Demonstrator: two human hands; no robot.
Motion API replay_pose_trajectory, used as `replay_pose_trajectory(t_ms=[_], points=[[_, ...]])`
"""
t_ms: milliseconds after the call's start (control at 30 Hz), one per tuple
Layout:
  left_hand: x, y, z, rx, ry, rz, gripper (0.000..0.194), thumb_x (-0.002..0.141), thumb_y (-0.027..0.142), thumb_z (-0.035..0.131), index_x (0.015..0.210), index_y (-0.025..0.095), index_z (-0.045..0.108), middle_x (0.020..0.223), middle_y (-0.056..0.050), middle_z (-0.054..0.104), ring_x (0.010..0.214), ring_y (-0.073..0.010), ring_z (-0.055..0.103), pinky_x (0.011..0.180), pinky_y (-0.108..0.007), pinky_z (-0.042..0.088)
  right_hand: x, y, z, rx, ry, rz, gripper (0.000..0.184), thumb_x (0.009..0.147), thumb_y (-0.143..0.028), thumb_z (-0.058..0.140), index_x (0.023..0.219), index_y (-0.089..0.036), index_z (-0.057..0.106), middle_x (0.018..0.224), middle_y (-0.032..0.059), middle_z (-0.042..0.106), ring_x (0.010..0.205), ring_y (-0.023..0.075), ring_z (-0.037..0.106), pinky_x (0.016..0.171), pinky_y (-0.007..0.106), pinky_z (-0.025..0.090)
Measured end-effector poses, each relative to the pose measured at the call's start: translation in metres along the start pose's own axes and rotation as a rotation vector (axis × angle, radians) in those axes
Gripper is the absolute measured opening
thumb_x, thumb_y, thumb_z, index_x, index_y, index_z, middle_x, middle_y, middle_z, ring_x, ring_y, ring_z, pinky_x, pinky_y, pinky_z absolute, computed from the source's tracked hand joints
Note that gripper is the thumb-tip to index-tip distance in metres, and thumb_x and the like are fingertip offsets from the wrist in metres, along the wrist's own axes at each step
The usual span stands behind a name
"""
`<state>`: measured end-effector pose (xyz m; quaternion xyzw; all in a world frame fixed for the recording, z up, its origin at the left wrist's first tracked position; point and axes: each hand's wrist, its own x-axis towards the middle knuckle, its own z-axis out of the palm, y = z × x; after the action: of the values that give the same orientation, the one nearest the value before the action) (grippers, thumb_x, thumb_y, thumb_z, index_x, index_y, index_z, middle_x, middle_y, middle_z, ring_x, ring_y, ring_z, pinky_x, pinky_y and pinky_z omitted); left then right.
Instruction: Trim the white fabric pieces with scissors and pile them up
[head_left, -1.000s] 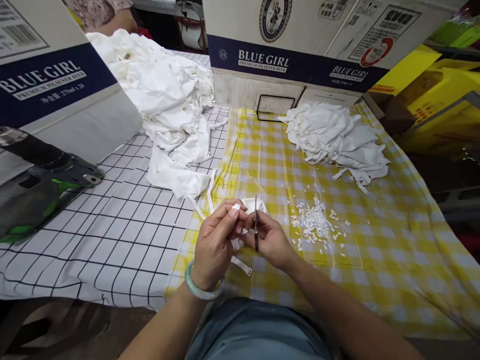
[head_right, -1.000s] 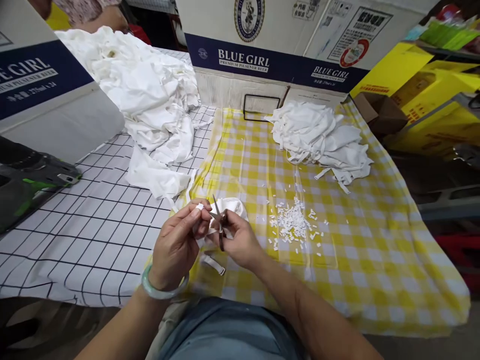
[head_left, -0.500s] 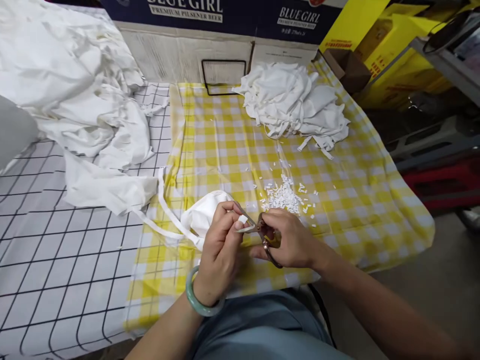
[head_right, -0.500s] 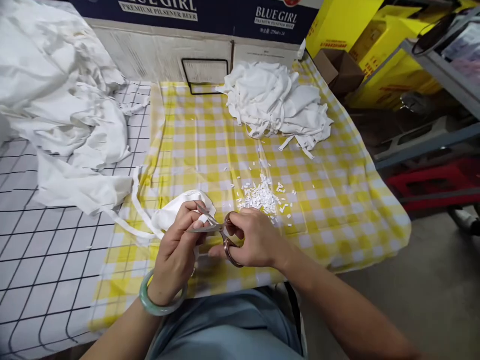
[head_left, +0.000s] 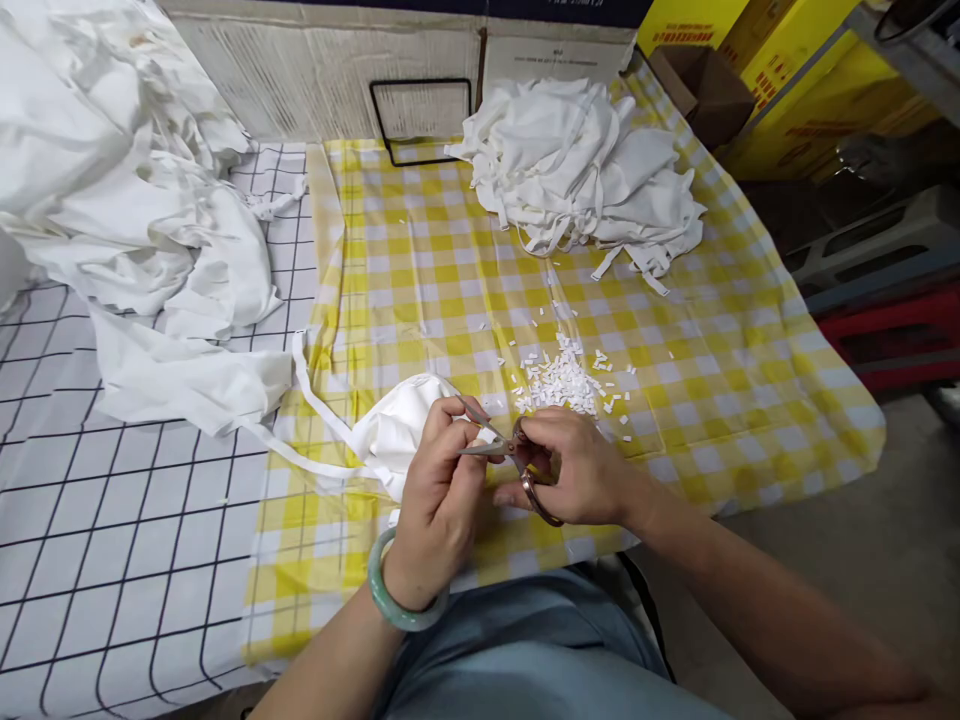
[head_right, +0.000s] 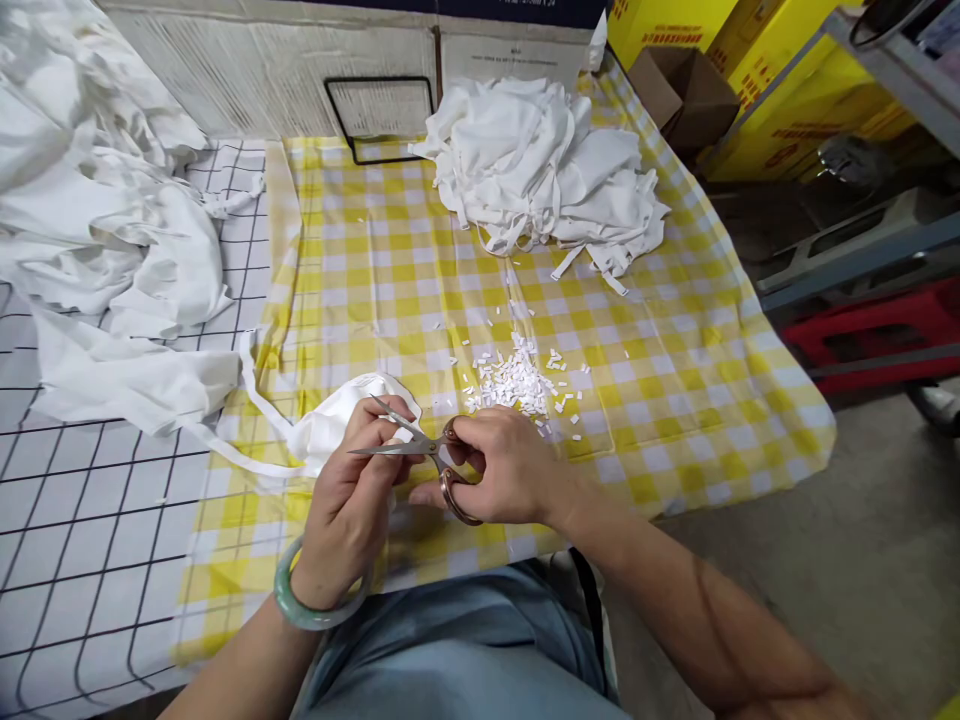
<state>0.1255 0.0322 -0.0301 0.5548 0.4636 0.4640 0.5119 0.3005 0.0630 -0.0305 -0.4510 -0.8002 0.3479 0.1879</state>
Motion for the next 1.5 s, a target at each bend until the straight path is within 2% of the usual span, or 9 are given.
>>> replay_pose_trajectory(t_ms=[500,767,933,1000,1100,1167,1300,1433,1500], points=[[0.006,-0.007,0.009,0.012,-0.023,0.07,0.025,0.099,0.023,0.041,0.085,0.02,0.061,0.099,-0.008,0.05,0.098,-0.0212,0.048,0.083,-0.034,0.044,-0.007,0.007,-0.006,0.074,-0.01,0.117,0.043,0.072,-0.043,0.075,0.056,-0.02,0.043,0.051,-0.0064,0.042,0.05,0.0084,0.036,0.052,0.024,0.028],[0.031,-0.007,0.029,0.045,-0.217,0.022,0.028,0.099,0.02,0.04,0.078,0.017,0.058,0.098,-0.006,0.05,0.093,-0.0172,0.049,0.086,-0.03,0.042,-0.037,0.026,-0.012,0.143,0.05,0.379,0.041,0.072,-0.041,0.074,0.053,-0.018,0.046,0.049,-0.0058,0.042,0.049,0.0076,0.036,0.048,0.021,0.026],[0.034,-0.004,0.035,0.009,-0.272,-0.053,0.03,0.099,0.022,0.039,0.075,0.016,0.056,0.099,-0.007,0.049,0.1,-0.0183,0.051,0.09,-0.03,0.041,-0.048,0.036,-0.015,0.437,0.093,0.577,0.042,0.076,-0.052,0.07,0.06,-0.019,0.049,0.049,-0.0057,0.044,0.046,0.0082,0.038,0.045,0.021,0.03],[0.028,0.006,0.02,0.032,-0.325,-0.071,0.03,0.099,0.023,0.039,0.073,0.016,0.055,0.098,-0.007,0.051,0.098,-0.0177,0.053,0.088,-0.029,0.043,-0.047,0.035,-0.02,0.515,0.15,0.583,0.038,0.077,-0.054,0.068,0.071,-0.02,0.053,0.053,-0.0052,0.048,0.046,0.009,0.04,0.046,0.022,0.034],[0.006,0.029,-0.029,0.156,-0.433,-0.111,0.029,0.098,0.024,0.043,0.071,0.017,0.051,0.091,-0.005,0.055,0.084,-0.0148,0.055,0.077,-0.025,0.045,-0.039,0.028,-0.027,0.47,0.165,0.439,0.036,0.078,-0.053,0.068,0.088,-0.021,0.056,0.075,0.0,0.061,0.055,0.0118,0.05,0.055,0.026,0.044],[-0.016,0.043,-0.07,0.272,-0.391,-0.142,0.027,0.097,0.023,0.046,0.071,0.018,0.051,0.089,-0.004,0.057,0.081,-0.014,0.057,0.075,-0.024,0.045,-0.027,0.021,-0.027,0.359,0.131,0.335,0.034,0.077,-0.049,0.07,0.09,-0.021,0.057,0.089,0.0041,0.065,0.07,0.0162,0.059,0.067,0.03,0.049],[-0.06,0.054,-0.133,0.427,-0.233,-0.202,0.028,0.096,0.026,0.047,0.07,0.018,0.053,0.097,-0.006,0.061,0.092,-0.0168,0.062,0.082,-0.023,0.049,0.019,0.006,-0.004,0.187,0.169,0.224,0.025,0.079,-0.041,0.071,0.086,-0.022,0.057,0.087,0.0037,0.067,0.083,0.0202,0.064,0.077,0.033,0.049],[-0.072,0.043,-0.147,0.572,-0.283,-0.234,0.026,0.094,0.032,0.052,0.078,0.019,0.066,0.104,-0.007,0.065,0.096,-0.0197,0.064,0.082,-0.026,0.052,0.078,-0.014,0.029,0.13,0.14,0.107,0.025,0.072,-0.029,0.075,0.084,-0.023,0.055,0.09,0.0017,0.067,0.088,0.0206,0.062,0.08,0.033,0.047],[-0.059,0.031,-0.143,0.767,-0.137,-0.115,0.021,0.095,0.027,0.05,0.088,0.018,0.068,0.111,-0.01,0.064,0.102,-0.0223,0.062,0.089,-0.032,0.052,0.099,-0.024,0.04,0.123,0.139,0.074,0.023,0.071,-0.025,0.074,0.08,-0.022,0.053,0.091,0.0016,0.066,0.091,0.0211,0.061,0.081,0.033,0.046]])
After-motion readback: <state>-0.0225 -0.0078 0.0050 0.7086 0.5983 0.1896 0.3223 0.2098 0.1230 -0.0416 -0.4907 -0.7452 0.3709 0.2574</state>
